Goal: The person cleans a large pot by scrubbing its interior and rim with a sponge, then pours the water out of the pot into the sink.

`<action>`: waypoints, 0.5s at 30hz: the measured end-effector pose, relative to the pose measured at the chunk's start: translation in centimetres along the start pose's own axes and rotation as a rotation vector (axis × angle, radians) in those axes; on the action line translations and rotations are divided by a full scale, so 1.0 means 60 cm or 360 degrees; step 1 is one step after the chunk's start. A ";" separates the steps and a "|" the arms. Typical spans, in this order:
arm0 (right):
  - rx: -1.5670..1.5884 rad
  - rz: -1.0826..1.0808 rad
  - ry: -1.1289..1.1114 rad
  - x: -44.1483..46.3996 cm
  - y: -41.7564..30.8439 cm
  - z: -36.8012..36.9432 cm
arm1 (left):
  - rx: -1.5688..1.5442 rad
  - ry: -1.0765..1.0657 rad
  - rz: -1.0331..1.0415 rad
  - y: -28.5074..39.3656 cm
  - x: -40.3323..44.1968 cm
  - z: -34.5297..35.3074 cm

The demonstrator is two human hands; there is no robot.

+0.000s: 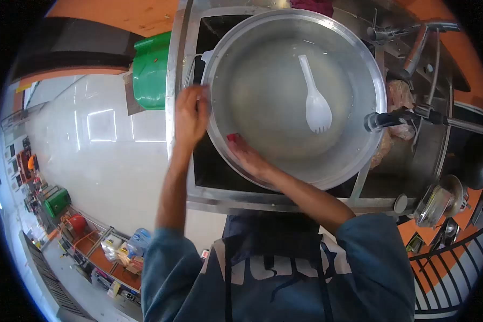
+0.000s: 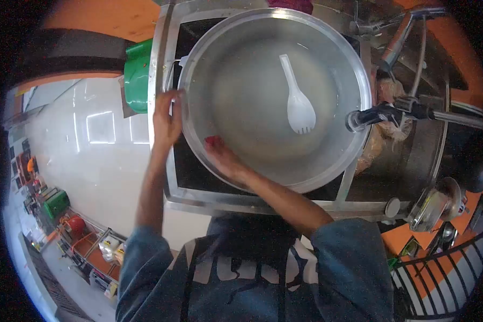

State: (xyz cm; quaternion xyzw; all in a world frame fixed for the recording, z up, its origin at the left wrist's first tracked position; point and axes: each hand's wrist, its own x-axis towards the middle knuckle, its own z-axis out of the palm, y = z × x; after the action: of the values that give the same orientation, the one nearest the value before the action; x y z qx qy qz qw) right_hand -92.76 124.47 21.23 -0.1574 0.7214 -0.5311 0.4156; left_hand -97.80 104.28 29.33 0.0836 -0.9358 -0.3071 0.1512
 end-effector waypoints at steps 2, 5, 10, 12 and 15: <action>0.0524 0.0142 -0.0093 0.037 -0.042 -0.001 | 0.0374 -0.0055 0.0237 -0.052 0.057 -0.004; 0.0793 0.0047 0.0155 0.138 -0.079 -0.001 | 0.0906 -0.0410 0.0446 -0.117 0.108 0.007; 0.0837 -0.0174 0.0264 0.311 -0.058 -0.066 | 0.0788 -0.0433 0.0367 -0.129 0.111 0.018; 0.0474 -0.0320 0.0345 0.267 -0.054 -0.035 | 0.0743 -0.0394 0.0334 -0.135 0.112 0.024; 0.0193 -0.0364 0.0400 0.220 -0.078 -0.016 | 0.0812 -0.0414 0.0333 -0.135 0.112 0.025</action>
State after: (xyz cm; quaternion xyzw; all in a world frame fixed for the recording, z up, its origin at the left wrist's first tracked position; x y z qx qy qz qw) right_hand -102.49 114.43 19.80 -0.1454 0.7116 -0.6331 0.2677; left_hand -104.11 96.95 24.87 -0.0180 -0.9978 -0.0529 0.0351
